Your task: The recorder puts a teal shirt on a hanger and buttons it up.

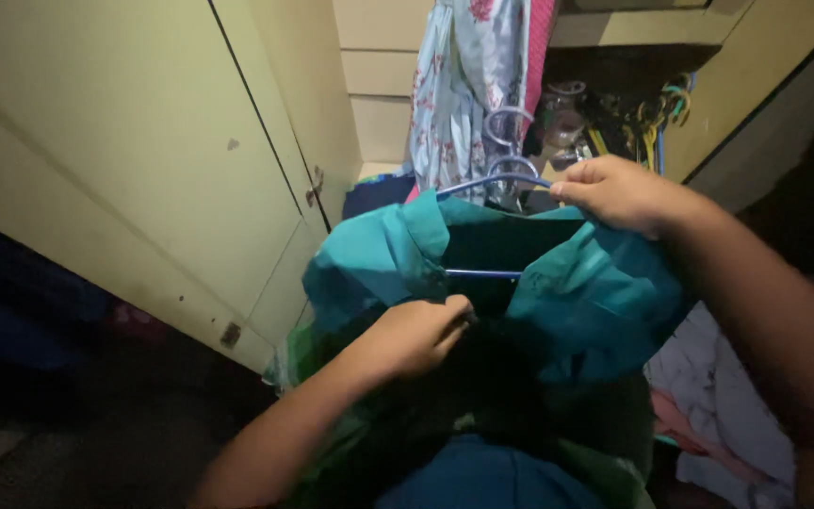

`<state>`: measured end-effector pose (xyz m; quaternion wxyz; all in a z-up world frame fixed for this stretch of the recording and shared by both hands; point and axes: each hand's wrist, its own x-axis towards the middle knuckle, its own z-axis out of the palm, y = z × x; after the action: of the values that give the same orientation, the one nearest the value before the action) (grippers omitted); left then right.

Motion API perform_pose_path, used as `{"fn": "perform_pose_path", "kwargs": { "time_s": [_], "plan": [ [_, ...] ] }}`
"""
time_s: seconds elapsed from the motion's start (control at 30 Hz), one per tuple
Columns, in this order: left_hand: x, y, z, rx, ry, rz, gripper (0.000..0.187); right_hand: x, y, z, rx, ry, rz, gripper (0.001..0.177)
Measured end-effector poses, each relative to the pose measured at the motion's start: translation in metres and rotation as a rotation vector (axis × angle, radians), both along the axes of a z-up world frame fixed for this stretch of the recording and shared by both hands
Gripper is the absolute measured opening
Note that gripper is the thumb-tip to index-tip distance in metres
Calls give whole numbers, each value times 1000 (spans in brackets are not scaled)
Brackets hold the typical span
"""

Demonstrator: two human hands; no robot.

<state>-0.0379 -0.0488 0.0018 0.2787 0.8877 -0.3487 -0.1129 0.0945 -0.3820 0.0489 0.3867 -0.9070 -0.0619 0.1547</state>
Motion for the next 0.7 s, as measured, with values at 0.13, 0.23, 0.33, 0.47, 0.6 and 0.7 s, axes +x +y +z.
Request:
{"fn": "perform_pose_path", "kwargs": {
  "time_s": [0.13, 0.23, 0.33, 0.47, 0.6, 0.7],
  "plan": [
    [15, -4, -80, -255, 156, 43, 26, 1, 1, -49, 12, 143, -42, 29],
    [11, -12, -128, -373, 253, 61, 32, 0, -1, -84, -18, 227, -57, 28],
    [-4, -22, -161, -164, 181, 51, 31, 2, -9, -132, 18, 263, -48, 28],
    [-25, -38, -134, -159, 73, 90, 55, 0, -19, -177, 32, 318, -57, 29],
    [-29, -51, -184, -139, 76, 146, 30, -1, -36, -237, -20, 279, -96, 32],
    [-31, -54, -213, -142, 110, 76, 25, -7, -48, -275, -38, 116, -55, 33]
  ]
}}
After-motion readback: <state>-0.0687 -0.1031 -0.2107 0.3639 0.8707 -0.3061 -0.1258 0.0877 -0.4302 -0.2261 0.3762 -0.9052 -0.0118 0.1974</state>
